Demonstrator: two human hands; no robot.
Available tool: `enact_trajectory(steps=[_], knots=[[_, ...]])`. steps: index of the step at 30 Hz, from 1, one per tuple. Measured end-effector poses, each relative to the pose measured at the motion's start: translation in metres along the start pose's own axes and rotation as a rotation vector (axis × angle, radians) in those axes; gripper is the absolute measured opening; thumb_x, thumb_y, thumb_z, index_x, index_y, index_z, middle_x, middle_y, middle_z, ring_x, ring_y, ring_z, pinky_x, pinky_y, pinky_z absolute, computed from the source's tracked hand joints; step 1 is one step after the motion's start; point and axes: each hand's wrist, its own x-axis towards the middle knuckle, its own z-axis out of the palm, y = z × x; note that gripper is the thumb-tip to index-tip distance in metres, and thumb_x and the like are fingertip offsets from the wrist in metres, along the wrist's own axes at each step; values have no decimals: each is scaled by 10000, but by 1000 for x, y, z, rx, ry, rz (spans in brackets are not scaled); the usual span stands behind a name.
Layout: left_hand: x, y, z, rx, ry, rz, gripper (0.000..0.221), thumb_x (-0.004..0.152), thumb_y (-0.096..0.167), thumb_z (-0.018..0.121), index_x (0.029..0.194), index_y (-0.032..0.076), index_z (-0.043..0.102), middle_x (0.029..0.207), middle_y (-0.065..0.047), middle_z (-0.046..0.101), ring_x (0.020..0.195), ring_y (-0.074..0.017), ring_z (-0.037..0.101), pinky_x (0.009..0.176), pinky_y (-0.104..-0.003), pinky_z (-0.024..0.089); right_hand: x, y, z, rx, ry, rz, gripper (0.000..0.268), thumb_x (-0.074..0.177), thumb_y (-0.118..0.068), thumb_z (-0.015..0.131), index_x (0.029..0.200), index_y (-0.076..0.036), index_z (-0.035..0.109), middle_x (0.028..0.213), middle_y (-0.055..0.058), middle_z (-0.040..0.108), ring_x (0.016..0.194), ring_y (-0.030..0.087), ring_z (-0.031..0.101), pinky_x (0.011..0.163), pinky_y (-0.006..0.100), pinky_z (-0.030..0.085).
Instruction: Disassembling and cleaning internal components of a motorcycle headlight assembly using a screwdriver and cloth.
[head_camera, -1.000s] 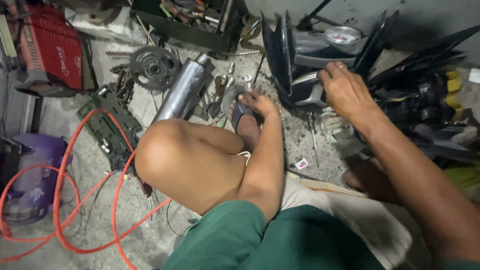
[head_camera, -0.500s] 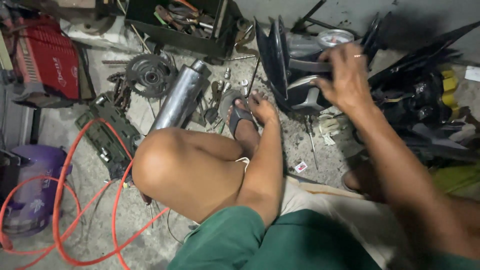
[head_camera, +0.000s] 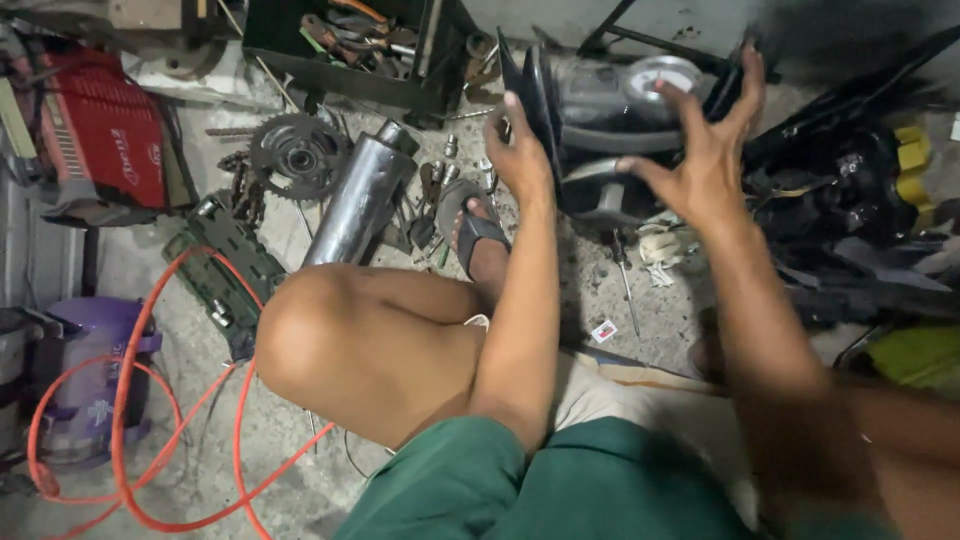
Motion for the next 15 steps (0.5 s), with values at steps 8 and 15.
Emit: enact_trajectory(steps=[8, 15], knots=[[15, 75, -27, -145, -257, -502, 1024, 615, 734, 558, 1274, -49, 600, 1199, -207, 658, 1058, -305, 656, 998, -421, 506, -44, -63, -17, 99, 177, 47, 535, 884, -481, 936, 1133, -32, 781, 1569, 187, 146, 1528, 498, 95, 1301, 713, 156], [52, -8, -59, -167, -538, -307, 342, 846, 206, 627, 1114, 2, 687, 909, -83, 672, 818, -196, 577, 744, -319, 445, -40, -67, -43, 84, 236, 16, 542, 820, -318, 993, 1071, 27, 657, 1417, 157, 220, 1384, 385, 250, 1235, 610, 284]])
